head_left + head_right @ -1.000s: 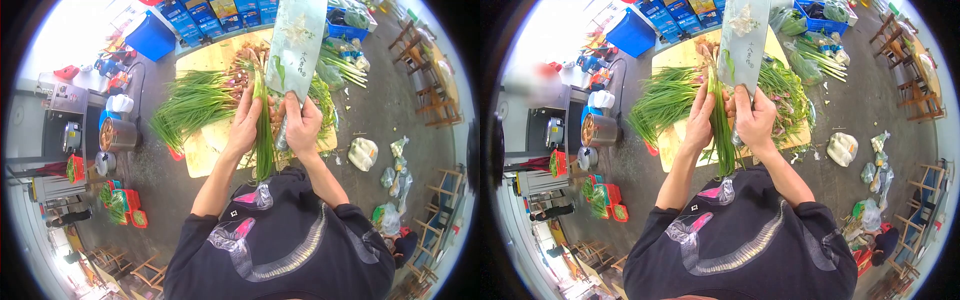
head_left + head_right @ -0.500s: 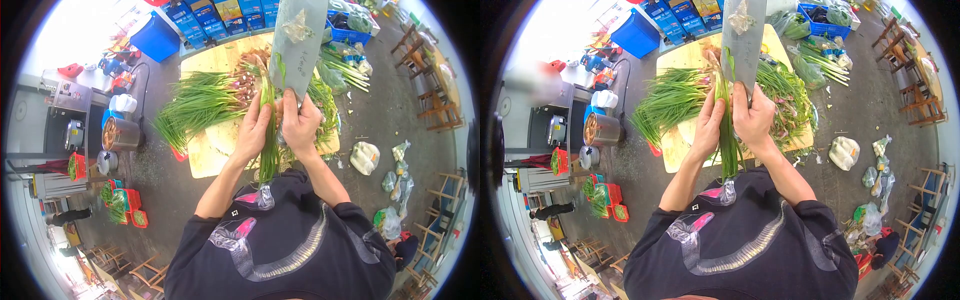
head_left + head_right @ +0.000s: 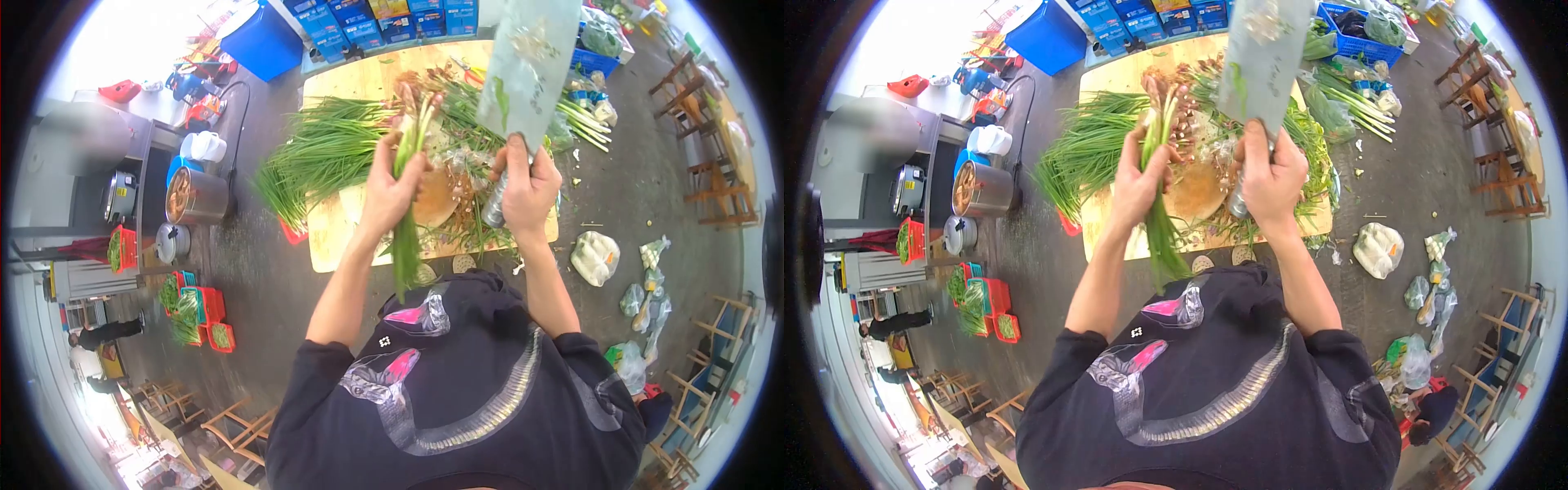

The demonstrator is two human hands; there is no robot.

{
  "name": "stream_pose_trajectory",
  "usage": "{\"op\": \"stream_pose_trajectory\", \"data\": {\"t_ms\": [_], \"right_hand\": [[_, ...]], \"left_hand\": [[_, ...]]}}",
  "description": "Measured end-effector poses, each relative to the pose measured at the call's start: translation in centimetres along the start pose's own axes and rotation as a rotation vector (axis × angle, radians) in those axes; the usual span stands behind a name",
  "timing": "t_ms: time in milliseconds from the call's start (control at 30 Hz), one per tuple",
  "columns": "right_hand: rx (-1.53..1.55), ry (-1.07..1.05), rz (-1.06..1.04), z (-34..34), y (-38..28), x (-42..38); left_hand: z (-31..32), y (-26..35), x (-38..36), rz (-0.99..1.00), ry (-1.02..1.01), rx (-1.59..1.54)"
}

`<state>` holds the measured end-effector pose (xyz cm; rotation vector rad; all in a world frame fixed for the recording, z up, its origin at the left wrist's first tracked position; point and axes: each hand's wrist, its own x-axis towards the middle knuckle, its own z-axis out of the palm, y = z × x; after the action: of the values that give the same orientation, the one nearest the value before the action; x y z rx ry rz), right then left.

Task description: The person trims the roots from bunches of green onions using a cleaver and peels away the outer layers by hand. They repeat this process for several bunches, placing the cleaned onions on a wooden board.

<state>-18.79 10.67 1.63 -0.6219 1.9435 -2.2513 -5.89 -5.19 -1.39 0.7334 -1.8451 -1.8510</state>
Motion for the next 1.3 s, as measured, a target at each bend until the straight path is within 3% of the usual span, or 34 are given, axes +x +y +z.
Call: {"op": "stream_pose_trajectory", "data": {"t_ms": [200,267,300,433,567,667,900,967,1100,1200,1300], "right_hand": [[-0.110,-0.065,0.136,-3.8,4.6,-2.6],[-0.149,-0.058,0.209,-5.2,5.4,-4.1],[-0.168,-0.066,0.237,-5.7,5.2,-4.7],[-0.242,-0.044,0.308,-7.9,5.6,-6.9],[-0.310,-0.016,0.320,-9.7,5.4,-8.7],[-0.346,0.041,0.326,-11.0,5.6,-9.8],[-0.423,-0.002,0.376,-11.8,5.7,-11.4],[-0.455,-0.031,0.383,-11.3,5.6,-12.0],[-0.845,-0.293,0.274,-11.9,5.3,-12.3],[-0.968,-0.385,0.195,-11.2,5.1,-13.1],[-1.006,-0.402,0.269,-10.6,5.1,-14.2]], "left_hand": [[-6.2,-1.9,3.9,-0.031,-0.156,0.336],[-7.8,-5.2,4.8,0.249,-0.162,0.691],[-7.7,-4.0,4.4,0.120,-0.246,0.724],[-9.5,-11.0,5.9,0.325,-0.368,0.887],[-9.8,-18.0,4.9,0.175,-0.341,1.178],[-11.2,-23.1,3.0,0.339,-0.193,1.198],[-8.9,-22.0,2.2,0.574,0.015,1.293],[-8.5,-22.9,3.0,0.453,-0.069,1.188],[-7.6,-23.1,3.3,0.315,-0.166,1.143],[-7.3,-23.1,3.7,0.331,-0.071,1.069],[-8.5,-21.1,3.9,0.666,0.056,1.043]]}}
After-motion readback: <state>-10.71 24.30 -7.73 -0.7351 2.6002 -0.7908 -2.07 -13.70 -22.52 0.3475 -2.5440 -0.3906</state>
